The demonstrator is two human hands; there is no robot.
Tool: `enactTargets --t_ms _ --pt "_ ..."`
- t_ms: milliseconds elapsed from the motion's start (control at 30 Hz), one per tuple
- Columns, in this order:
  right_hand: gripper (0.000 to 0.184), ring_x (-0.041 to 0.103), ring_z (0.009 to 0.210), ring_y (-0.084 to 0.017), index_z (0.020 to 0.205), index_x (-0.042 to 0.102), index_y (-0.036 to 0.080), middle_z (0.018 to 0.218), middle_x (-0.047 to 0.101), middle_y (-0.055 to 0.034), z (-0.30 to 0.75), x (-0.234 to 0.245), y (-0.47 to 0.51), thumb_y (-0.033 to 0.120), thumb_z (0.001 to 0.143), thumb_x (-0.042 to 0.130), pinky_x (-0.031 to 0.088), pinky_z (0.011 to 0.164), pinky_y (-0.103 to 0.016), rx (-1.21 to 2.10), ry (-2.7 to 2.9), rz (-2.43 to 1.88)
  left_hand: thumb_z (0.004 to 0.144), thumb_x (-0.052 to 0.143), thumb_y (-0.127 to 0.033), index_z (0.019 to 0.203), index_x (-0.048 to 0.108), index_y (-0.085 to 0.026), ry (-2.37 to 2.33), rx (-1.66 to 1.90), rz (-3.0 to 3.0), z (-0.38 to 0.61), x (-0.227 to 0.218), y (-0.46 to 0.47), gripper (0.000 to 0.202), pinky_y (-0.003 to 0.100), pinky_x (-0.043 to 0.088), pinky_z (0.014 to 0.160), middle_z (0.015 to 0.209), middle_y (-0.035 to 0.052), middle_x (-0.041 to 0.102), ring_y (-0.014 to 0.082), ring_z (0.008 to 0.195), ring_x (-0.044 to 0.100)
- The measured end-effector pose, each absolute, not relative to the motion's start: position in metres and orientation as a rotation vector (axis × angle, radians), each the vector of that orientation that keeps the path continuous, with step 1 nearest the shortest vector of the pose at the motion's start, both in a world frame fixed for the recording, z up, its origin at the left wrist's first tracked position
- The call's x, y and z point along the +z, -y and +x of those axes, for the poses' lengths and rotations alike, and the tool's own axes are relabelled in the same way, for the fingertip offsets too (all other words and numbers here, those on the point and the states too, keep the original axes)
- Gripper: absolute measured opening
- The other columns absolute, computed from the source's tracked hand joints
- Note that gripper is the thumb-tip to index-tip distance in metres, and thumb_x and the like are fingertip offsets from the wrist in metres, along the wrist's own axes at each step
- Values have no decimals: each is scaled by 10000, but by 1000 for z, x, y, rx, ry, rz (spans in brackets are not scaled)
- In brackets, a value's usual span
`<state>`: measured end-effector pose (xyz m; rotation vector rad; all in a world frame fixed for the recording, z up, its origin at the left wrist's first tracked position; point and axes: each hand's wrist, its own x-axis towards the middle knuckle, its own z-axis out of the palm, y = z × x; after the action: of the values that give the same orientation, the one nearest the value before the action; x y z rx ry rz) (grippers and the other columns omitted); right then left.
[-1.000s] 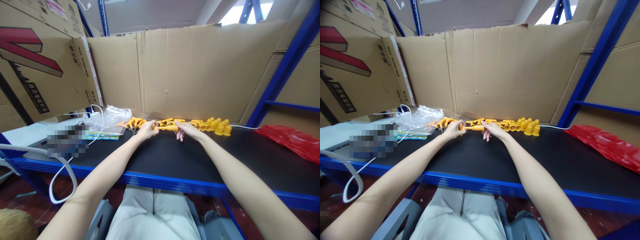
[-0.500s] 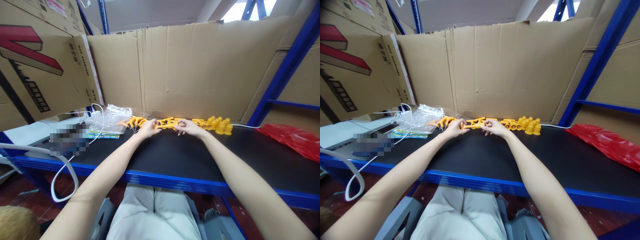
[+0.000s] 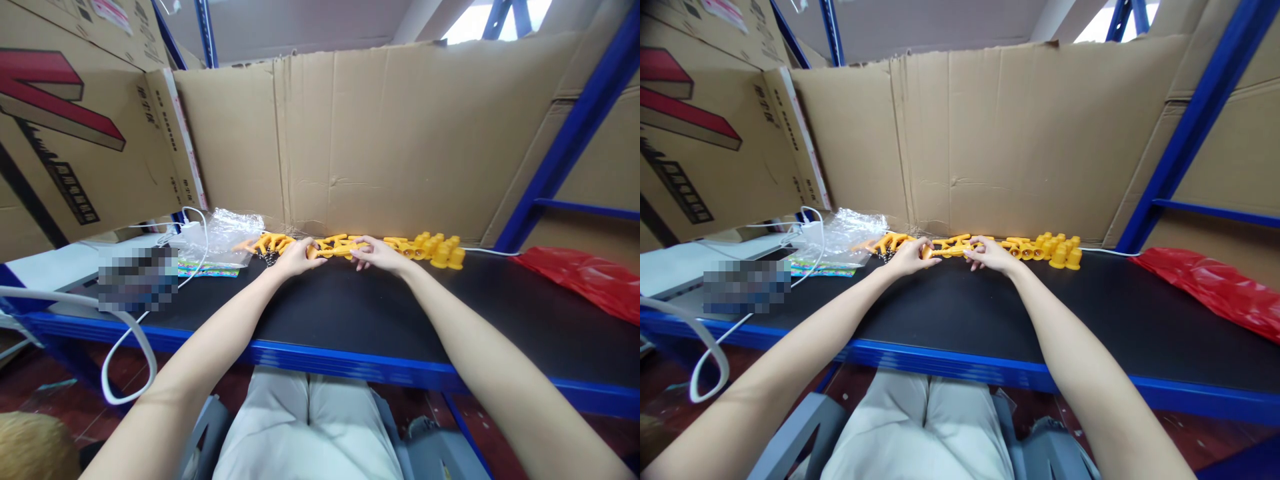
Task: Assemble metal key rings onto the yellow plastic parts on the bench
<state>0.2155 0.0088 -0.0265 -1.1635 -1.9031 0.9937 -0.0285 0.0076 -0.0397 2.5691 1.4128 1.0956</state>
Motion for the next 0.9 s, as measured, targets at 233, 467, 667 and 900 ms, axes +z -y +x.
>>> enactTargets --t_ms 233,467,667,900 --pt "291 607 521 -100 920 494 154 685 666 -28 217 -27 -10 402 804 594 460 515 -213 1006 1927 -1147 703 625 -487 898 569 -176 -1395 1129 2606 -29 -40 -7 371 217 316 553 607 -27 511 111 564 458" --pt "341 609 525 -110 896 543 125 656 657 -47 218 -28 -12 453 810 574 476 523 -228 1061 1912 -1149 710 610 -498 905 566 -172 -1406 1106 2598 -28 -41 -9 383 218 312 545 607 -25 510 112 561 458" --pt "504 634 595 -122 1166 416 156 712 670 -25 224 -26 -11 327 761 661 497 585 -248 1177 1909 -1078 721 606 -468 882 564 -170 -1388 1126 2556 -26 -39 -8 341 219 315 549 625 -17 532 110 571 469" --pt "418 623 552 -122 1020 453 153 670 665 -21 224 -26 -10 388 743 660 485 586 -257 1172 1937 -1072 734 589 -483 867 562 -172 -1360 1142 2557 -26 -38 -5 340 221 309 547 601 -20 533 111 559 461"
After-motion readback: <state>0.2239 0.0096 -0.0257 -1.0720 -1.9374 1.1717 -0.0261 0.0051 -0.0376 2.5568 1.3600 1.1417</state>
